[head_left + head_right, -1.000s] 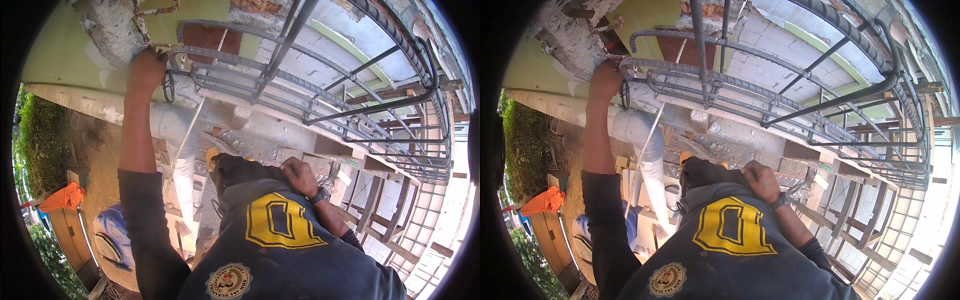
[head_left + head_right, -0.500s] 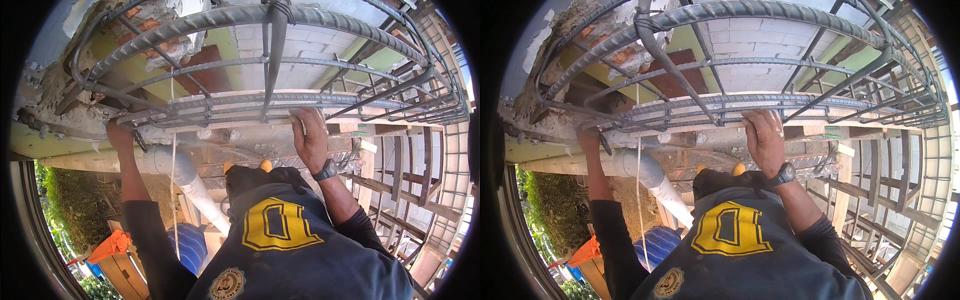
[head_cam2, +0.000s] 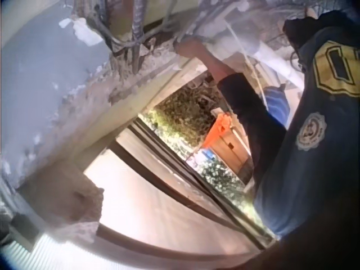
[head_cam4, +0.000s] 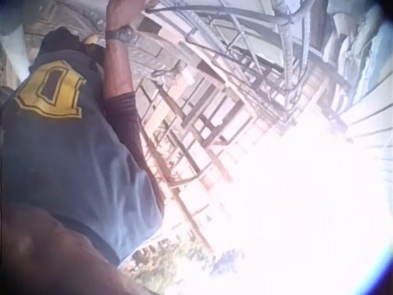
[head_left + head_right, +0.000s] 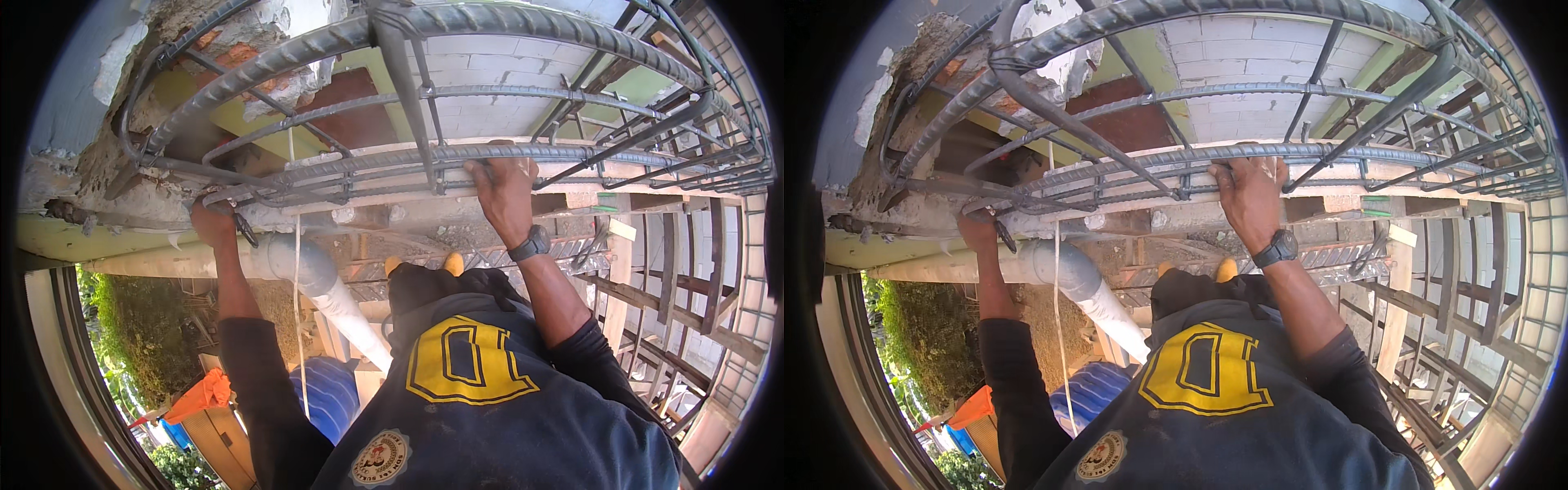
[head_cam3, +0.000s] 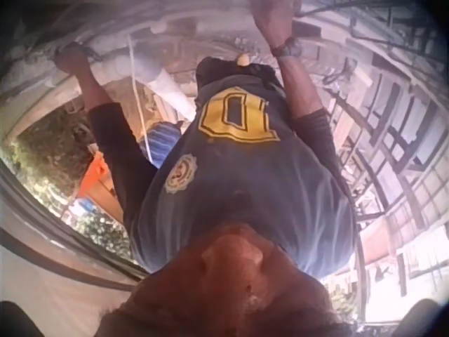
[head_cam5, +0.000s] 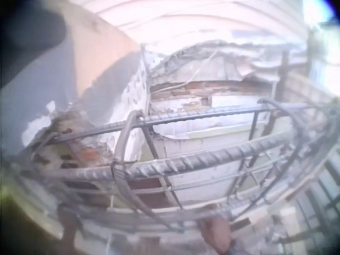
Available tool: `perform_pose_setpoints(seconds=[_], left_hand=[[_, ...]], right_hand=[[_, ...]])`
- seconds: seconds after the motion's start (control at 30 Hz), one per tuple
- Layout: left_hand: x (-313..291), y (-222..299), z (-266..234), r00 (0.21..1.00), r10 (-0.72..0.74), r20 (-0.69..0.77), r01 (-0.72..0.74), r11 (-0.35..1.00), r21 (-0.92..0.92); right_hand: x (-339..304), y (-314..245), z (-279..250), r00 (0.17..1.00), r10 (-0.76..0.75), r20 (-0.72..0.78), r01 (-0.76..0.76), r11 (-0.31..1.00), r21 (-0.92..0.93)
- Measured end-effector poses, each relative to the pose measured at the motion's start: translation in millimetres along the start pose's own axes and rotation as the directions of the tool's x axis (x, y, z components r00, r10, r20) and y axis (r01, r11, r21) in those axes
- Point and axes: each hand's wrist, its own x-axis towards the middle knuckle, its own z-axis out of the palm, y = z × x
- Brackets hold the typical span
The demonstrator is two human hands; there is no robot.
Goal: The person ties metal wire around rebar using their hands and a pair of pliers on a construction structure.
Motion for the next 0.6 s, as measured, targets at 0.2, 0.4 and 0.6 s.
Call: perform_pose_setpoints(seconds=[0.2, 0.4, 0.6], left_hand=[[14.3, -30.2, 13.9, 0.994, 0.104, 0.018, -0.103, 0.992, -0.074], [25.1, -38.8, 26.2, 0.969, 0.204, 0.138, -0.216, 0.974, 0.074], [45.3, -71.7, 28.1, 0.964, 0.119, 0.236, -0.147, 0.984, 0.105]], right_hand=[[1.0, 3.5, -0.7, 0.992, 0.018, 0.128, -0.017, 1.0, -0.008], [-1.4, 3.7, -0.9, 0.988, 0.107, 0.108, -0.11, 0.994, 0.027], [-41.9, -12.8, -15.5, 0.978, 0.055, -0.201, 0.023, 0.93, 0.366]])
